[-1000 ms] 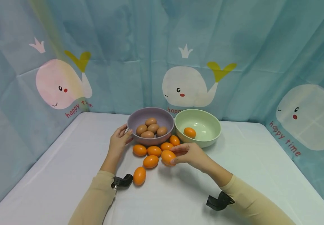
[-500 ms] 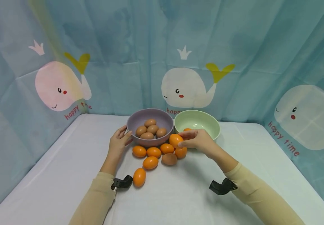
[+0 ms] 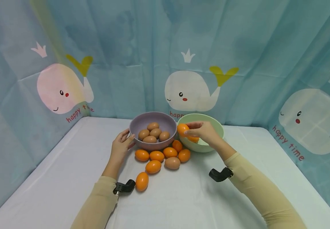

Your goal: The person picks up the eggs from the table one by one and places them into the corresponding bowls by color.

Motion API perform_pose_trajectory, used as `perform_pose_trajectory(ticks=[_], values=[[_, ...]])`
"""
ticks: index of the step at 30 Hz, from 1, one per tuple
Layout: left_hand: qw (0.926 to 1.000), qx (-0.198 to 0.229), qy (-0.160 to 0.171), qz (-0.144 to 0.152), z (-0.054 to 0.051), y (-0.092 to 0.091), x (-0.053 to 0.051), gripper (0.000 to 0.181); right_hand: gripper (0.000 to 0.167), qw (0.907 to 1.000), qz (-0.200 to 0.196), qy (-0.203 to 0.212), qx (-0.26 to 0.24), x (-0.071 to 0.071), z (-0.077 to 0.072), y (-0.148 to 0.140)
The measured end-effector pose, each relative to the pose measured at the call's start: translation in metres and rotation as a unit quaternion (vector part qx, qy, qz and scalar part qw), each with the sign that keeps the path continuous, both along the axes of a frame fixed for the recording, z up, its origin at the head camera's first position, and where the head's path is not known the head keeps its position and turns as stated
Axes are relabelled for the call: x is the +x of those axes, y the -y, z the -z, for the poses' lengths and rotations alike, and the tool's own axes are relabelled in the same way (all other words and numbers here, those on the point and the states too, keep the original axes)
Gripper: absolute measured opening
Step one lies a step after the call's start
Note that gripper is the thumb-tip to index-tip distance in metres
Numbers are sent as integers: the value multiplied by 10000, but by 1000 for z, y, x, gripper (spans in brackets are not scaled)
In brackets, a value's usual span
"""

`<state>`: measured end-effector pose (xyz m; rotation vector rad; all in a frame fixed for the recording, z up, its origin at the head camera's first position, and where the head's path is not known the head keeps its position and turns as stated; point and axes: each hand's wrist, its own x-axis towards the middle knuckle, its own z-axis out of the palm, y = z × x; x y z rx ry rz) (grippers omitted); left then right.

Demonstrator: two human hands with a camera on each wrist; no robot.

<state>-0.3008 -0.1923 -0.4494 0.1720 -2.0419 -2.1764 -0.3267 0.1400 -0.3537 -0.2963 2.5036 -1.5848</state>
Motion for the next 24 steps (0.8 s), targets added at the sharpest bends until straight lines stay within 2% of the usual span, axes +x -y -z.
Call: perform_pose_trajectory(ticks=[4,9,17,24], values=[[10000,7,-46,-44,0,0,1,57,47,9996,135,94,-217,-13,3,1],[9999,22,-106,-24,0,-1,2,58,47,9989,365,168,-227,-27,9,0],[9999,67,-116,-50,0,0,3,58,47,9967,708,360,-145,-51,27,-4],[9999,79,-109,-9,-1,-1,3,58,46,9927,1073,344,-421,-65,39,-8]])
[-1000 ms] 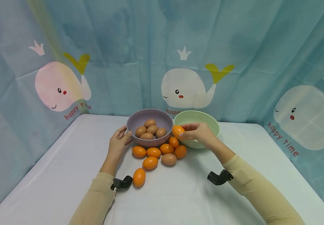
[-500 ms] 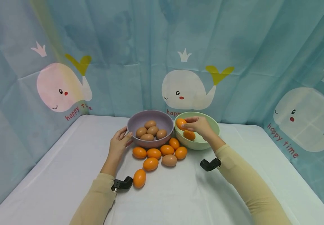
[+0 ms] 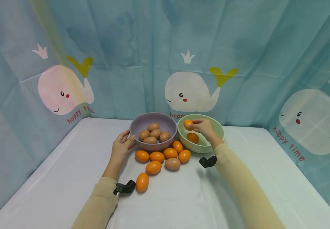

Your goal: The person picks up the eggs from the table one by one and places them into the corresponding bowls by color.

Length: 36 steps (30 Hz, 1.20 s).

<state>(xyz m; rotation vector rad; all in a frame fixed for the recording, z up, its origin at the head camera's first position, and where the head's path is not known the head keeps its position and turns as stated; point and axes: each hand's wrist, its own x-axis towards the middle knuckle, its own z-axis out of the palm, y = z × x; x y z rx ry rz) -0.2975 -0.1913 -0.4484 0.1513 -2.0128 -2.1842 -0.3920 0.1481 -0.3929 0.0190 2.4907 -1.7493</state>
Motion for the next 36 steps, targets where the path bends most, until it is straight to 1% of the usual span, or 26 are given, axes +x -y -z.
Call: perform_pose_trajectory(ticks=[5,9,13,17,26,29,36], values=[[10000,-2,6,8,1,-1,2,58,46,9999,102,4,-67,-5,9,-2],[10000,-12,10,34,1,-1,1,58,47,9998,183,-21,6,-8,16,-3],[10000,-21,-28,2,2,-1,0,58,47,9996,221,-28,173,-11,20,-1],[10000,-21,-77,-13,1,1,0,59,47,9991,235,46,363,-13,21,1],[10000,16,-4,45,-1,0,1,60,44,9974,214,198,666,-14,20,2],[10000,34,-8,68,-1,0,0,60,43,9966,220,237,761,-14,21,1],[10000,-29,-46,21,1,0,0,57,42,9947,170,312,967,-14,22,1]])
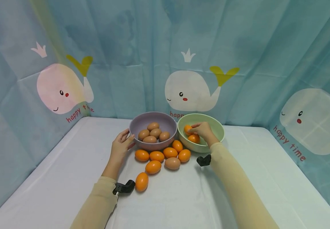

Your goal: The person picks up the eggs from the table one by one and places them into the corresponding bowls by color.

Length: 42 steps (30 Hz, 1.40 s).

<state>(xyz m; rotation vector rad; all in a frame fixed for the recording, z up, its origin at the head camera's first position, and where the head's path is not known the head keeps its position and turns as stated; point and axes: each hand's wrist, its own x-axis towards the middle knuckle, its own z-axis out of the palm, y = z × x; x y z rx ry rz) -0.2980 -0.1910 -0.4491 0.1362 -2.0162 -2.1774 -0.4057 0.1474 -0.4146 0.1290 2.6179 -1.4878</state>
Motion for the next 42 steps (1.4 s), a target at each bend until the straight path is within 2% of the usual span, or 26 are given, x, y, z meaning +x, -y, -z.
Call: perform_pose_trajectory(ticks=[7,9,13,17,20,28,36,42], values=[[10000,-2,51,-46,0,1,-1,57,41,9997,-103,-39,230,0,-1,2],[10000,-10,61,-35,1,2,-2,58,42,9999,-141,-64,60,1,-2,3],[10000,-37,-5,-47,3,2,-1,58,46,9980,-143,-169,-591,9,-8,0],[9997,0,-225,-34,4,-2,2,63,47,9942,-124,-395,-989,23,-17,-7],[9995,8,-320,23,5,-3,3,68,47,9926,-187,-571,-1051,38,-24,-10],[9999,-126,-51,-11,1,0,0,61,45,9839,-661,-970,-1350,75,-38,-3],[10000,-65,-38,26,-2,-1,2,60,46,9859,-907,-867,-1108,103,-35,5],[10000,-96,-2,16,0,1,0,61,46,9829,-1191,-701,-1219,117,-26,9]])
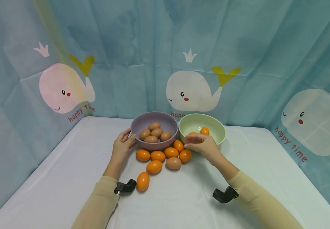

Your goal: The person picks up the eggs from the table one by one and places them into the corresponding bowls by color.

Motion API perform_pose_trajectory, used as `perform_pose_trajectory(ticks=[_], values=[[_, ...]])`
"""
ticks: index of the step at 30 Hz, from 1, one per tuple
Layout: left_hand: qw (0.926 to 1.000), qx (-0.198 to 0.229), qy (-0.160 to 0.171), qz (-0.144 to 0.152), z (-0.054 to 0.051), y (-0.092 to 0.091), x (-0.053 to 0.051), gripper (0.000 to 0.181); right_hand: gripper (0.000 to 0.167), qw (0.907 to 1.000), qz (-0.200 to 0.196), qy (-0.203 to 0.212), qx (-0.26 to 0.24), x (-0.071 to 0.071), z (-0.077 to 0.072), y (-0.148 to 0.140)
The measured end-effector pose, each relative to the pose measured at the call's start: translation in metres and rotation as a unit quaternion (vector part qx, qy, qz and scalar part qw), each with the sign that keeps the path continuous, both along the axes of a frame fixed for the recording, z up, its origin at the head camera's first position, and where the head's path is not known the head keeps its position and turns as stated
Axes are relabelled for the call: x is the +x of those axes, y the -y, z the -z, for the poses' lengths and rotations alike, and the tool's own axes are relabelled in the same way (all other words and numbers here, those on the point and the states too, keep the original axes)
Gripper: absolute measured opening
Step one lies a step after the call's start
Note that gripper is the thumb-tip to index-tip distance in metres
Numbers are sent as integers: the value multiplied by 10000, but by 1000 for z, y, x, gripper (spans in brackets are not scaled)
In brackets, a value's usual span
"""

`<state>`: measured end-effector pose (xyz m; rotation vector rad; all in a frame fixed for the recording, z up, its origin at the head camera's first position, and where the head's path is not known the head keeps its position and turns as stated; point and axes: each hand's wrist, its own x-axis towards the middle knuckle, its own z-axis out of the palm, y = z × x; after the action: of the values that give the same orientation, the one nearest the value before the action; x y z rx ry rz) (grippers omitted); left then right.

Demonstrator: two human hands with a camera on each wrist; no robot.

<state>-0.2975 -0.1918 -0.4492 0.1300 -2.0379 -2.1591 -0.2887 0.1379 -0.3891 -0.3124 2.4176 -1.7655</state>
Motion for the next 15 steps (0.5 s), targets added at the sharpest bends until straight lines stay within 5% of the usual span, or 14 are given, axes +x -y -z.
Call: perform_pose_trajectory(ticks=[15], values=[[10000,33,24,-17,0,-1,-1,59,42,9990,-258,374,49,17,27,10]])
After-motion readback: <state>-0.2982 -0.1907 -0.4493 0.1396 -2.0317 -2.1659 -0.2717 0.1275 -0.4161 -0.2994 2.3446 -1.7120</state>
